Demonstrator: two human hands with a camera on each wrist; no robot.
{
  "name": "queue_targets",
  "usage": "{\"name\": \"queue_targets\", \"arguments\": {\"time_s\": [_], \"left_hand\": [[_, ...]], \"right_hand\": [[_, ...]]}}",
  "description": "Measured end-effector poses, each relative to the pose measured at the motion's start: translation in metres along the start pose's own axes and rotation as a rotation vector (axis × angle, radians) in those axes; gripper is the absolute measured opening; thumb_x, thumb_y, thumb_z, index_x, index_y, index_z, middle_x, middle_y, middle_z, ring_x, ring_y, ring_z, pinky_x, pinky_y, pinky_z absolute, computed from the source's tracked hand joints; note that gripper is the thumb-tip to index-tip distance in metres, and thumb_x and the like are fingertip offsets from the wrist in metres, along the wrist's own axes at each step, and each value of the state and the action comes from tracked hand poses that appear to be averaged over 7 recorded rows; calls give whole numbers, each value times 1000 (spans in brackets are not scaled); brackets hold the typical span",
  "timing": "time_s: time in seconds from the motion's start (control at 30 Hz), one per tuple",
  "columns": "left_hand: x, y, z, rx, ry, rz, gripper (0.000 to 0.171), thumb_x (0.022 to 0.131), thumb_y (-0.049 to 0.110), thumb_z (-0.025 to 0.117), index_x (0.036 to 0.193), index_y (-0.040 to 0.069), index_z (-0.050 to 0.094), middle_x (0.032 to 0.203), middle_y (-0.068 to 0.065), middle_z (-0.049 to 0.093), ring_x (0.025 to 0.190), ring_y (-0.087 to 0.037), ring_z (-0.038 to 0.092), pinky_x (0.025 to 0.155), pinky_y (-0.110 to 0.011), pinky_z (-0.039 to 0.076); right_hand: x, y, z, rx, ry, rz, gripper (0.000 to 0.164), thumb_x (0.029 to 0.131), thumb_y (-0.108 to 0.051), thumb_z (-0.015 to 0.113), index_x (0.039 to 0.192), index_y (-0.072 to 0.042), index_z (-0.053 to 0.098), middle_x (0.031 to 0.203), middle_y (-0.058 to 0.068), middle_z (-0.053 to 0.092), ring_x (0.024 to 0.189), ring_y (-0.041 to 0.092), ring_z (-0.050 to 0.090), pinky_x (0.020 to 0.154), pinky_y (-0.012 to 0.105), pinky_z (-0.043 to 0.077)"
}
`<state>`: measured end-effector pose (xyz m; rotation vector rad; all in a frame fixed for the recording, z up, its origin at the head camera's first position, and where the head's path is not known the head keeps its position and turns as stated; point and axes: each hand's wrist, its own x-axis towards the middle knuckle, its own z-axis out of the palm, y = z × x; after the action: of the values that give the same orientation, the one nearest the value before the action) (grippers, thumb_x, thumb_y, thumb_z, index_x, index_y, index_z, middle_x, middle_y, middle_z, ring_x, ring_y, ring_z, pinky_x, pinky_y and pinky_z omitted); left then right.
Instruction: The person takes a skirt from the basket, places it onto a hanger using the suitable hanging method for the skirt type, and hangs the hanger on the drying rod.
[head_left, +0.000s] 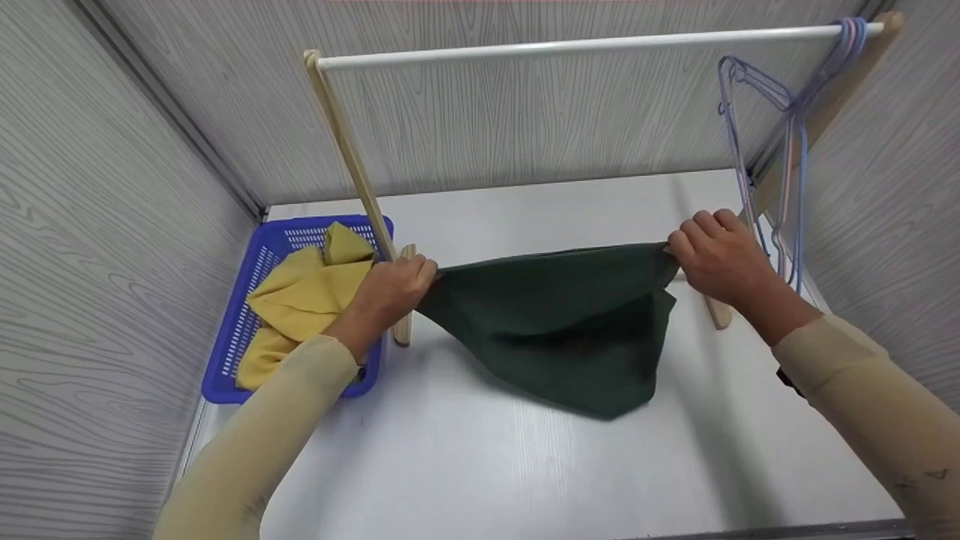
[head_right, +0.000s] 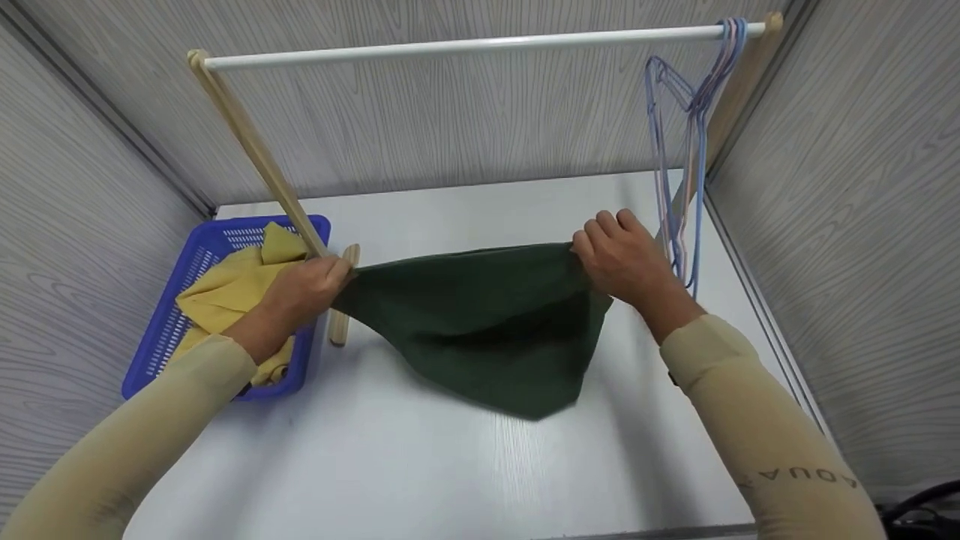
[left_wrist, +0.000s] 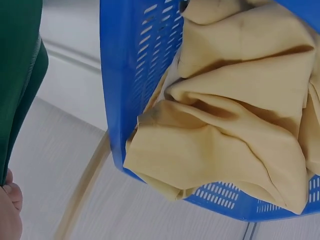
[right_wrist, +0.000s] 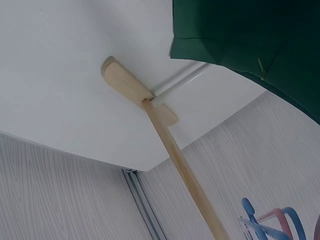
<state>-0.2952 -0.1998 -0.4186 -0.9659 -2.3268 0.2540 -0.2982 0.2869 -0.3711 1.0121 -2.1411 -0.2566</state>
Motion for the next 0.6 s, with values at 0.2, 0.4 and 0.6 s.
{"name": "queue_targets", "arguments": {"time_s": [0.2,0.4,0.6], "left_hand": [[-6,-13,-7,1,32,-74,16,102,13,56,96,0,62,79,-13,66,60,-24,62,51,-33,53],[-12,-18,-13,2,42,-56,24,102,18,56,110,-3,64,78,-14,67,56,-24,62,48,-32,51],[-11,-36,-30,84,131,-133,23,101,20,59,91,0,64,63,-11,58,44,-21,47,41,-32,43]], "right_hand": [[-2,13,-1,14,19,22,29,106,-13,38,86,3,51,72,17,50,68,35,49,62,45,40],[-7,14,5,36,12,35,19,102,-10,47,88,3,52,73,17,51,69,35,51,63,44,40],[0,4,4,51,58,-40,31,108,-15,38,87,2,52,73,15,50,69,34,52,60,42,41]]}}
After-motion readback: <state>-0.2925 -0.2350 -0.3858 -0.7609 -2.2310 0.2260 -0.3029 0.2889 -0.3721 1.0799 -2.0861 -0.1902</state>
